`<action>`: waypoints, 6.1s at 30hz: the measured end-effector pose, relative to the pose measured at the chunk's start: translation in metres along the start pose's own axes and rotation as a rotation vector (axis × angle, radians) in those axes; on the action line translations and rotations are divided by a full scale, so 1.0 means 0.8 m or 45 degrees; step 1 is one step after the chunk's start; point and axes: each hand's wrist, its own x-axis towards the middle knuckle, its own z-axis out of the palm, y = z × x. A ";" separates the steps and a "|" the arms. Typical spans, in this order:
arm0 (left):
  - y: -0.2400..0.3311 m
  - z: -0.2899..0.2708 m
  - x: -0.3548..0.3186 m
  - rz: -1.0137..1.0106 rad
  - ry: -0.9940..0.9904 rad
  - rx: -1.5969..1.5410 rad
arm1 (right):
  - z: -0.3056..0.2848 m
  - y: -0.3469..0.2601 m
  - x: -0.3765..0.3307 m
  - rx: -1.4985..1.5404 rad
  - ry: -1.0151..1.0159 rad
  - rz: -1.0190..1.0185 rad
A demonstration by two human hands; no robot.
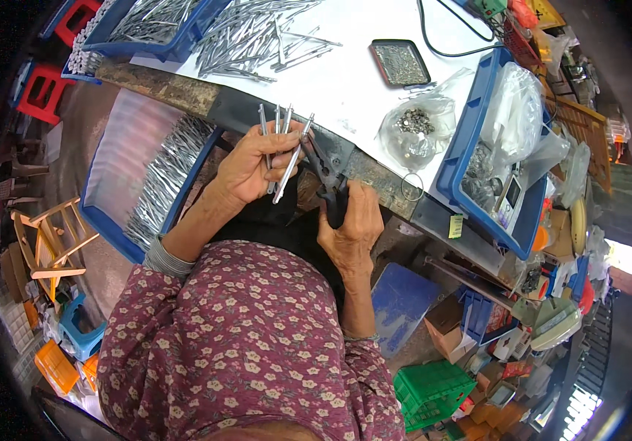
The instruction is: Manually assembling small metal components and using a clipping tool to finish each piece.
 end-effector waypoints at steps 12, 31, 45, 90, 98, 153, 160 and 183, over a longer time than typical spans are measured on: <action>-0.012 0.011 -0.014 1.339 0.171 1.613 | -0.009 -0.039 -0.003 1.399 -0.524 0.788; 0.000 -0.052 -0.084 1.289 0.003 1.941 | 0.006 -0.043 -0.040 1.717 -0.977 1.234; 0.051 -0.257 -0.315 0.997 1.441 0.041 | 0.062 0.002 -0.070 1.258 -1.119 1.234; 0.034 -0.315 -0.300 0.332 2.280 2.486 | 0.053 -0.011 -0.082 1.196 -1.016 0.962; 0.032 -0.384 -0.332 0.206 1.739 2.739 | 0.062 -0.008 -0.070 1.273 -1.171 1.195; 0.094 0.013 0.104 1.282 0.347 2.157 | 0.052 0.007 -0.058 1.403 -1.125 0.717; 0.077 0.020 0.037 0.678 0.185 1.103 | 0.012 -0.009 -0.027 1.471 -0.713 0.602; 0.046 0.011 0.002 0.326 -0.075 0.699 | 0.007 -0.030 0.034 0.420 -0.099 0.165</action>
